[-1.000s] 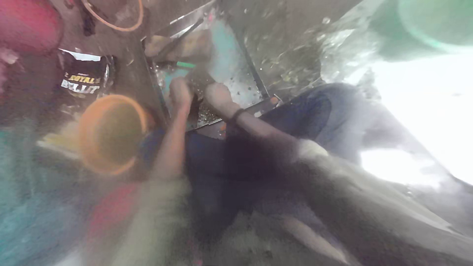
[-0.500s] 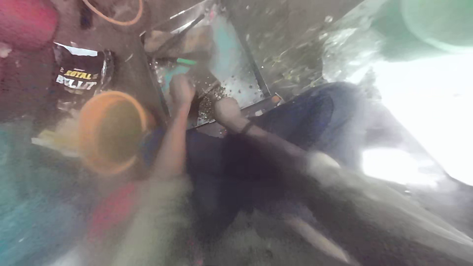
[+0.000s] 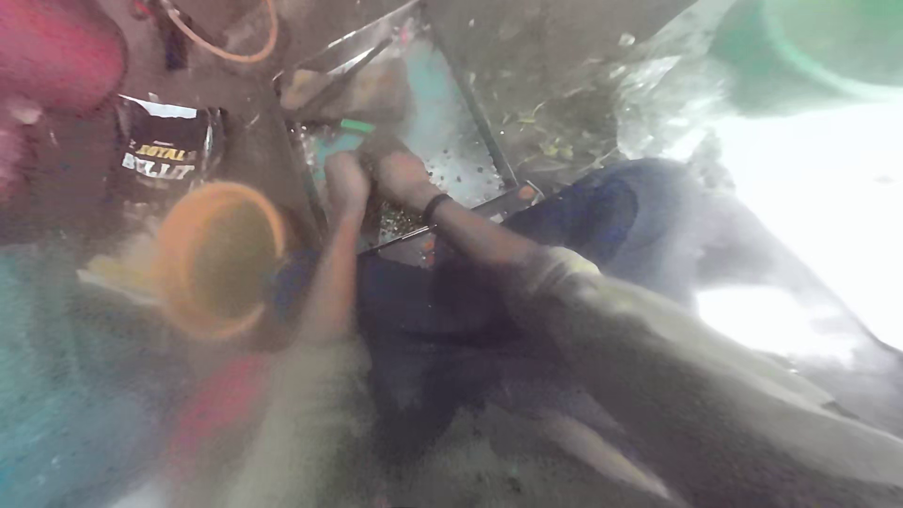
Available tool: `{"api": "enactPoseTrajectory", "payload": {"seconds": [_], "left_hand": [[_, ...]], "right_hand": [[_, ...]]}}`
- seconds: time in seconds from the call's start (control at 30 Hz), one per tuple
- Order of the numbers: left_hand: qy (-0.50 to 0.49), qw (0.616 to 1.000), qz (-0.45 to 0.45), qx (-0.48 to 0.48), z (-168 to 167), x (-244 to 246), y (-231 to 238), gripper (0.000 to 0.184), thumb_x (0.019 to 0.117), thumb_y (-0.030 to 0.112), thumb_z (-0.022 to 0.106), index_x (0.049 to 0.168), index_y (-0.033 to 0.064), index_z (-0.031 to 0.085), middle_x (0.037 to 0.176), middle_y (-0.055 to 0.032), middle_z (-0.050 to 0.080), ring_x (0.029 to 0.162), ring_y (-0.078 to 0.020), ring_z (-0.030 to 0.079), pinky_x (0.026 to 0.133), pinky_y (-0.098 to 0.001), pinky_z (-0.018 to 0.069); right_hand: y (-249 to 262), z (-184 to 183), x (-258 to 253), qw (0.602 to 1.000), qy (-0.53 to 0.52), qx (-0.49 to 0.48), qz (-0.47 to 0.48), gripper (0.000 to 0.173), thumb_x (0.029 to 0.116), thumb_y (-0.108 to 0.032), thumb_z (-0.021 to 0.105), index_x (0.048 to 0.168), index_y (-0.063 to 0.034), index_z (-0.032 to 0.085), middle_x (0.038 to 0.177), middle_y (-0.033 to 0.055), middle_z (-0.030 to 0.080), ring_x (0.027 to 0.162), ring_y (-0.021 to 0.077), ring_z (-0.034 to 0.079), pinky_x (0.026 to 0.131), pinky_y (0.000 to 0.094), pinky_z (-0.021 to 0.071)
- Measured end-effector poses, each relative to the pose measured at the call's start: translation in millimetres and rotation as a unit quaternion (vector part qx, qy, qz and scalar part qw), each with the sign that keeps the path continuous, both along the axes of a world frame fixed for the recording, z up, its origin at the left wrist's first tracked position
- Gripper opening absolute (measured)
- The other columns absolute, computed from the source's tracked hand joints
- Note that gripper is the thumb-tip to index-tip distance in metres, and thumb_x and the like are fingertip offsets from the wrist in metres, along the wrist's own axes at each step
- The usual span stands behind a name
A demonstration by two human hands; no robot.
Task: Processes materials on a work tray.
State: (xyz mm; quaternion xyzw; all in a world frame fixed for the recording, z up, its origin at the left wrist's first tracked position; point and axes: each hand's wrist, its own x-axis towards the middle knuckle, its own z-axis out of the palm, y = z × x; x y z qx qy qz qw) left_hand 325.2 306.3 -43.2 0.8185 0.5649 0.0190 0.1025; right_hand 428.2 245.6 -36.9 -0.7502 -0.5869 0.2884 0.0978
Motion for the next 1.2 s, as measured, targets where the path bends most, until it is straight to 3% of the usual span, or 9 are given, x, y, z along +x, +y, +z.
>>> {"api": "enactPoseTrajectory", "payload": {"seconds": [0.2, 0.43, 0.67, 0.73, 0.83, 0.9, 1.0, 1.13, 1.2], "left_hand": [[-0.035, 0.999, -0.021, 0.005, -5, 2, 1, 0.021, 0.0928, 0.012, 0.068, 0.111, 0.0099, 0.077, 0.115, -0.0143, 0.075, 0.113, -0.0353, 0.07, 0.101, -0.0586, 0.0526], [-0.038, 0.999, -0.002, 0.007, 2, 3, -2, 0.023, 0.0949, 0.012, 0.066, 0.115, 0.0115, 0.076, 0.113, -0.0141, 0.076, 0.109, -0.035, 0.072, 0.096, -0.0588, 0.0555], [-0.057, 0.998, -0.014, 0.027, -1, 1, -2, 0.017, 0.0992, 0.011, 0.058, 0.106, 0.0059, 0.073, 0.105, -0.0177, 0.075, 0.103, -0.0386, 0.072, 0.091, -0.0597, 0.0561], [-0.058, 0.998, -0.001, 0.019, 2, 2, -6, 0.019, 0.1016, 0.012, 0.055, 0.107, 0.0071, 0.073, 0.105, -0.018, 0.074, 0.104, -0.0382, 0.072, 0.091, -0.0591, 0.0563], [-0.048, 0.999, 0.018, 0.006, 5, 5, -7, 0.017, 0.0984, 0.012, 0.06, 0.11, 0.0106, 0.072, 0.104, -0.0153, 0.075, 0.102, -0.0351, 0.072, 0.089, -0.0578, 0.0577], [-0.043, 0.999, 0.019, -0.002, 6, 5, -6, 0.018, 0.0943, 0.012, 0.065, 0.111, 0.0095, 0.071, 0.104, -0.016, 0.074, 0.101, -0.0356, 0.073, 0.088, -0.0587, 0.0577], [-0.039, 0.999, 0.014, -0.002, 5, 6, -4, 0.019, 0.0935, 0.011, 0.065, 0.111, 0.0075, 0.072, 0.105, -0.0177, 0.074, 0.103, -0.0385, 0.072, 0.089, -0.0617, 0.056], [-0.027, 1.0, 0.013, 0.002, 3, 5, -5, 0.021, 0.0945, 0.013, 0.063, 0.113, 0.012, 0.071, 0.108, -0.0139, 0.075, 0.104, -0.0349, 0.072, 0.086, -0.0606, 0.0569], [-0.039, 0.999, 0.003, 0.014, 0, 4, -4, 0.024, 0.0924, 0.009, 0.063, 0.114, 0.0124, 0.072, 0.108, -0.0124, 0.076, 0.104, -0.0335, 0.073, 0.088, -0.0602, 0.0571]], "right_hand": [[-7, -8, 3, 1.0, 0.009, 0.009, -0.021, 0.03, 0.102, -0.031, 0.055, 0.102, -0.0061, 0.072, 0.107, 0.0187, 0.073, 0.105, 0.0394, 0.07, 0.082, 0.0627, 0.0562], [-9, -2, -1, 1.0, 0.006, 0.013, -0.009, 0.027, 0.0992, -0.028, 0.058, 0.1, -0.0049, 0.073, 0.107, 0.0202, 0.072, 0.105, 0.0409, 0.07, 0.083, 0.0644, 0.055], [-9, 1, -10, 1.0, 0.009, 0.011, -0.005, 0.024, 0.1, -0.022, 0.058, 0.1, -0.0025, 0.072, 0.107, 0.0212, 0.072, 0.104, 0.0412, 0.07, 0.082, 0.0634, 0.0558], [-10, 0, -13, 1.0, -0.002, 0.01, -0.002, 0.024, 0.1001, -0.021, 0.058, 0.108, -0.002, 0.07, 0.108, 0.0224, 0.072, 0.104, 0.0429, 0.07, 0.082, 0.0641, 0.0555], [-17, -1, -17, 0.999, -0.034, -0.001, 0.008, 0.034, 0.1032, -0.02, 0.053, 0.132, -0.0036, 0.063, 0.11, 0.0254, 0.071, 0.105, 0.0462, 0.069, 0.083, 0.0647, 0.0552], [-28, -4, -19, 0.999, -0.049, 0.014, 0.006, 0.028, 0.1033, -0.016, 0.053, 0.122, -0.0014, 0.067, 0.107, 0.0254, 0.071, 0.101, 0.0463, 0.07, 0.08, 0.063, 0.0566], [-46, -8, -19, 0.999, -0.048, 0.008, 0.011, 0.025, 0.0981, -0.009, 0.06, 0.12, 0.0009, 0.067, 0.104, 0.0259, 0.071, 0.096, 0.047, 0.07, 0.076, 0.0635, 0.0572], [-62, -16, -15, 0.998, -0.06, -0.005, 0.005, 0.048, 0.0996, -0.015, 0.059, 0.146, -0.0055, 0.051, 0.097, 0.023, 0.072, 0.09, 0.0446, 0.072, 0.074, 0.0612, 0.0574], [-66, -15, -12, 0.998, -0.057, -0.014, 0.0, 0.053, 0.1008, -0.015, 0.057, 0.152, -0.009, 0.047, 0.1, 0.0223, 0.072, 0.092, 0.0437, 0.072, 0.075, 0.0607, 0.058]]}}
